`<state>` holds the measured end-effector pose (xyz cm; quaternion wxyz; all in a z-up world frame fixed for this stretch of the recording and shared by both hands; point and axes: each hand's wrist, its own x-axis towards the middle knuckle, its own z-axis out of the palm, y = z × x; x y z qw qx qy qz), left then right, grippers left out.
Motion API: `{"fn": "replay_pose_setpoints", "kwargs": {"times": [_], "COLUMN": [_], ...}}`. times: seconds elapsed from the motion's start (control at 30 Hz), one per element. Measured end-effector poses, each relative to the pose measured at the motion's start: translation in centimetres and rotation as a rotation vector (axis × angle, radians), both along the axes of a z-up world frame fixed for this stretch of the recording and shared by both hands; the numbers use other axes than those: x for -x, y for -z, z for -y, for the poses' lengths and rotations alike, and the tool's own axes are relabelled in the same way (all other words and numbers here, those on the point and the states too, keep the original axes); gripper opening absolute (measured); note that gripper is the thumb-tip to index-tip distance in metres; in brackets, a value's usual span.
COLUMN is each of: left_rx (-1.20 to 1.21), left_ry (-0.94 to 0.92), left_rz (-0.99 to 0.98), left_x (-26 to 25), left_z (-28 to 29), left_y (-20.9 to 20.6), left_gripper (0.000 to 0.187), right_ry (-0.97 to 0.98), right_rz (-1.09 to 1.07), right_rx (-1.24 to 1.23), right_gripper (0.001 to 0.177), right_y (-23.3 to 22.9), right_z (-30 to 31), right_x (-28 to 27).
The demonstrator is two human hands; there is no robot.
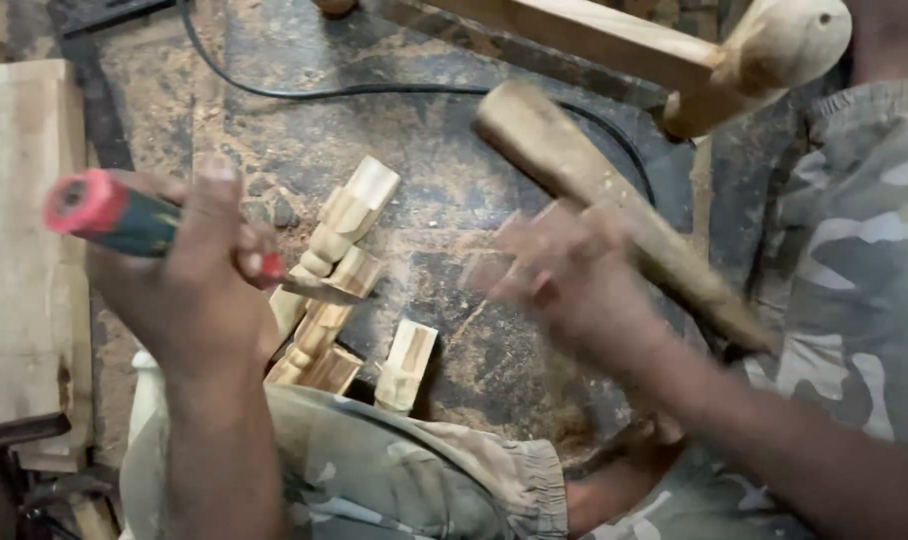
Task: Using a chisel and wooden mallet to carve and shape furniture components.
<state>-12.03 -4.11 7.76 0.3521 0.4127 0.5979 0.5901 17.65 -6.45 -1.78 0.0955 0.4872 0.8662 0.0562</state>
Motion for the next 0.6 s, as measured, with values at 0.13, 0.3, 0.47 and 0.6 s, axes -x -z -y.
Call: {"fn": "replay_pose_setpoints", "kwargs": {"times": [0.13,0.3,0.47,0.6], "left_rx": [-0.182,-0.09,-0.007,-0.138], "left_ry": [-0.112,-0.159,-0.061,0.083], "left_rz": [0.179,0.167,-0.063,0.455], "left_x": [1.9,1.9,-0.5,-3.7], "left_z": [0.0,0.4,1.2,2.8], "left_y": [0.2,-0.5,0.3,2.5], "left_gripper": [0.017,0.019,0.025,0.026], "right_ry": [-0.511,-0.407,0.134,-0.084], "right_rz": [-0.052,-0.145,-0.291,-0.937], "right_rx": [0.004,0.296,0.159,0.262], "right_gripper": [0.093,0.102,0.085,0.079], "right_y": [4.0,3.2,-3.7,-6.8], "right_z": [5.5,5.0,1.6,3.1], "right_x": [4.9,9.6,10.9,7.4]}}
